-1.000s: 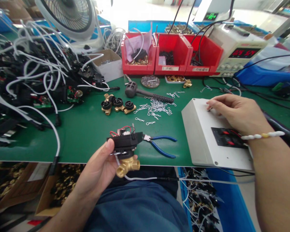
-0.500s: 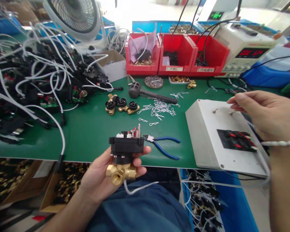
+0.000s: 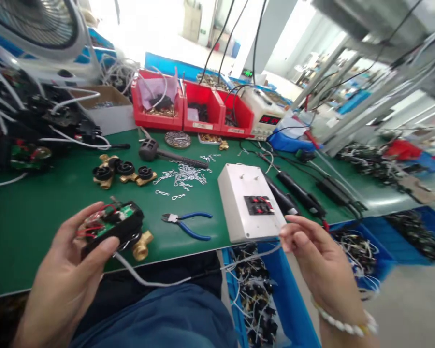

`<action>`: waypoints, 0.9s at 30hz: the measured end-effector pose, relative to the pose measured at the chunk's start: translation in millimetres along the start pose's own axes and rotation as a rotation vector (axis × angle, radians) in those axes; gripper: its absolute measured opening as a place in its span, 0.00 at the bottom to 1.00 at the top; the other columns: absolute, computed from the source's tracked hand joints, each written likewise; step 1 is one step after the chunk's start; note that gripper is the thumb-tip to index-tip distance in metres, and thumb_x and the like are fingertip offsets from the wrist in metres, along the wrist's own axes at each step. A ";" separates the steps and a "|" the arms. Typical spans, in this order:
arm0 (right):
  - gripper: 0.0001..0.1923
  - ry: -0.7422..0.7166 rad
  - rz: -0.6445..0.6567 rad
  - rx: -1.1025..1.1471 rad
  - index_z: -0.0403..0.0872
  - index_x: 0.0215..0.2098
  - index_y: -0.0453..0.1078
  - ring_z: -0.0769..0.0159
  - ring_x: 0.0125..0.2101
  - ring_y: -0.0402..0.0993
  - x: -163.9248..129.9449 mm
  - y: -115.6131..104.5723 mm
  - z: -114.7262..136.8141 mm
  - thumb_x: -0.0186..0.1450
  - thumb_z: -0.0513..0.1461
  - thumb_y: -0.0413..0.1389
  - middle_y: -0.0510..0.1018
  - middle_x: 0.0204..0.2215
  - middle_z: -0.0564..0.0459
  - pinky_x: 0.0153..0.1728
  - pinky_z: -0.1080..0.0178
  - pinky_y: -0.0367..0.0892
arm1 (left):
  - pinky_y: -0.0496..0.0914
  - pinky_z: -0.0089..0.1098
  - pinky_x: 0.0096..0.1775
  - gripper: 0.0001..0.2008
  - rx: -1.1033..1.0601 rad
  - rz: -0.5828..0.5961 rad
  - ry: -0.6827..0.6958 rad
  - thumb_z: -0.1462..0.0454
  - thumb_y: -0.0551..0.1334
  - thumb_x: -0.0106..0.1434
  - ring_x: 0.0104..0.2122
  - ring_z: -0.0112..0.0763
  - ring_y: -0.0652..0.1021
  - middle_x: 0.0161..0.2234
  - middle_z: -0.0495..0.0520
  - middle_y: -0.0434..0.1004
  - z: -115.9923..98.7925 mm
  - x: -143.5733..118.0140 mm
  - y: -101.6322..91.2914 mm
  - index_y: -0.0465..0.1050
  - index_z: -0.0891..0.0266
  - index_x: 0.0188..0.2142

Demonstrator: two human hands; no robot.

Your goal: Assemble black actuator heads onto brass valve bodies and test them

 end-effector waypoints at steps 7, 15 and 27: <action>0.15 0.241 -0.275 0.463 0.40 0.32 0.68 0.80 0.19 0.57 31.7 -43.5 -58.1 0.73 0.35 0.45 0.66 0.26 0.54 0.18 0.76 0.63 | 0.63 0.53 0.62 0.33 0.581 0.045 0.440 0.54 0.68 0.60 0.60 0.52 0.69 0.60 0.58 0.64 34.7 0.8 -3.7 0.61 0.52 0.63; 0.12 0.056 -0.441 0.745 0.45 0.31 0.66 0.79 0.16 0.58 71.2 -41.2 -81.1 0.73 0.38 0.49 0.69 0.27 0.56 0.12 0.77 0.61 | 0.61 0.50 0.63 0.22 0.483 0.321 0.419 0.63 0.66 0.64 0.67 0.47 0.61 0.69 0.62 0.54 31.0 -3.3 -10.1 0.62 0.54 0.55; 0.20 0.179 -0.562 0.552 0.50 0.22 0.69 0.88 0.15 0.60 97.1 -45.4 -60.6 0.72 0.39 0.50 0.73 0.54 0.62 0.08 0.78 0.58 | 0.70 0.42 0.55 0.30 0.617 0.431 0.501 0.59 0.74 0.54 0.55 0.43 0.72 0.54 0.57 0.63 13.1 5.9 -5.4 0.65 0.52 0.54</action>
Point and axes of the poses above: each hand's wrist, its own x-axis towards the middle knuckle, its own y-axis out of the palm, z = x × y, the point moved 2 cm from there along x, towards the middle knuckle
